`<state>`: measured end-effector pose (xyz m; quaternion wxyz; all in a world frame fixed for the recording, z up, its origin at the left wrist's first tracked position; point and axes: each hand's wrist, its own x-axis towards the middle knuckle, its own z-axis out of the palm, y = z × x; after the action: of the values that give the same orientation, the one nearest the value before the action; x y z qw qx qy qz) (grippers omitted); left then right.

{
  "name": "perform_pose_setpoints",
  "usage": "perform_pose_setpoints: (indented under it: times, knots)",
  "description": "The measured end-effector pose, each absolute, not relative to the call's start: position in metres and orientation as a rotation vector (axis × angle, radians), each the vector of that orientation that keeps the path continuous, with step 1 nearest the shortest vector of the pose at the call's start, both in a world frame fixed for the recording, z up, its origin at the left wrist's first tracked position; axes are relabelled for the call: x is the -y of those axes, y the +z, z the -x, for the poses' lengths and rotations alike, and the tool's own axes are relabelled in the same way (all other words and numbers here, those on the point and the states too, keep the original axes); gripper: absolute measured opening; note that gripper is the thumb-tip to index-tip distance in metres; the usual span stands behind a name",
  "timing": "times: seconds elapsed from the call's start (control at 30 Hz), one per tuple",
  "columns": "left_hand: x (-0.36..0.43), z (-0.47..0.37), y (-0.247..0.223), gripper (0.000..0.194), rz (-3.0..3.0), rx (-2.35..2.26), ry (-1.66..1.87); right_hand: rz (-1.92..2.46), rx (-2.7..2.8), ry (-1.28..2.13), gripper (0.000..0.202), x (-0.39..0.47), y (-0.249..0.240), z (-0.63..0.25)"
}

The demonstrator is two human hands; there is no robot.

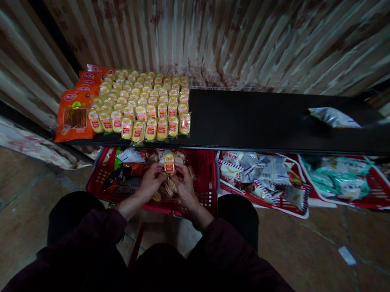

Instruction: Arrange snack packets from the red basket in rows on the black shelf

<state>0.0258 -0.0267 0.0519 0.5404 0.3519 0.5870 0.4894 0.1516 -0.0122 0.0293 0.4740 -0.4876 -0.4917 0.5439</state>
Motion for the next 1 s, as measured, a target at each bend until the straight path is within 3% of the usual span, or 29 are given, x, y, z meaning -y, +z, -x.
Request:
perform_pose_setpoints:
  times: [0.5, 0.67, 1.0]
  knots:
    - [0.022, -0.022, 0.053, 0.029, -1.084, -1.471, 1.237, 1.097, 1.112, 1.307, 0.02, 0.011, 0.047, -0.153]
    - [0.019, -0.028, 0.059, 0.042, -1.116, -1.432, 1.324, 1.099, 1.126, 1.281, 0.023, 0.008, 0.051, -0.153]
    - [0.02, -0.035, 0.073, 0.033, -1.05, -1.302, 1.316, 1.12, 1.149, 1.076, 0.035, 0.004, 0.053, -0.152]
